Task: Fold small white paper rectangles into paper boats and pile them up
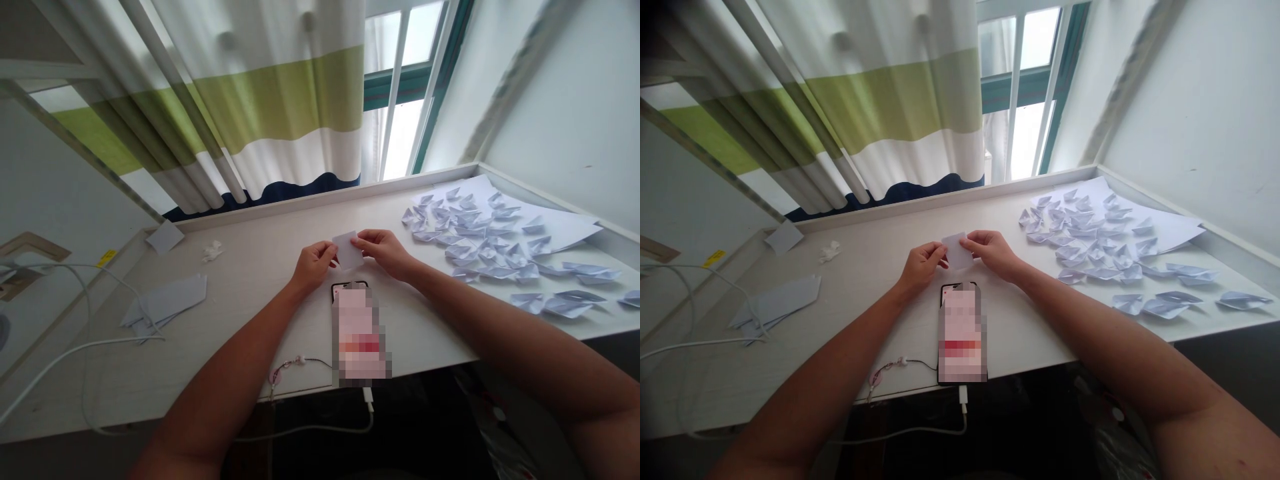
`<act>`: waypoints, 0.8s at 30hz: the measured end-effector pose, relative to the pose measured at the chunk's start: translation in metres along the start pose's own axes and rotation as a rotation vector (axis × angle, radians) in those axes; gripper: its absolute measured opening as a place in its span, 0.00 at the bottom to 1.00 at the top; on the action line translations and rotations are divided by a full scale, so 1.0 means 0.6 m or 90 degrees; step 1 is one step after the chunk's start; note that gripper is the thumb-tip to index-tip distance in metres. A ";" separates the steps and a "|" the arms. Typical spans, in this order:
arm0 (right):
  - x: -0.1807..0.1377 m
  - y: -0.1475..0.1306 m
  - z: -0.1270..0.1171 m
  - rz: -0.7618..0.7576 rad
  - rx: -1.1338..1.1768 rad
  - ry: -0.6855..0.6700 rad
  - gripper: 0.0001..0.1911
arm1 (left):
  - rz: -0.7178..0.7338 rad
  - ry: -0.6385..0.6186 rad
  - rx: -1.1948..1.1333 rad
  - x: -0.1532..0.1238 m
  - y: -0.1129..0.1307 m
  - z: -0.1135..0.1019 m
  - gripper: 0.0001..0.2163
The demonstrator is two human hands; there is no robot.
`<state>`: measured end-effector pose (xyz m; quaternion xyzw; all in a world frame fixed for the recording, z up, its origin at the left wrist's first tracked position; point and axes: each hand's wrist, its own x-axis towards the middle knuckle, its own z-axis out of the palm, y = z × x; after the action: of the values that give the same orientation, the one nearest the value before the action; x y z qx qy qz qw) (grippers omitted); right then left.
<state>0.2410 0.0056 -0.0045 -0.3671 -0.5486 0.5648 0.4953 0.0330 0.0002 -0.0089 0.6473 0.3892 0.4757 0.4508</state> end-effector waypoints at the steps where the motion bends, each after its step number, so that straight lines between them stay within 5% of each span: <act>1: 0.000 0.001 0.000 0.000 -0.002 0.000 0.26 | 0.002 0.002 -0.001 0.000 0.000 0.000 0.19; 24: -0.003 -0.013 0.006 -0.019 -0.007 0.021 0.32 | 0.049 0.000 0.097 -0.002 0.011 -0.003 0.17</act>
<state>0.2391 0.0020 0.0035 -0.3708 -0.5491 0.5482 0.5103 0.0313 -0.0025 -0.0029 0.6941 0.3996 0.4616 0.3815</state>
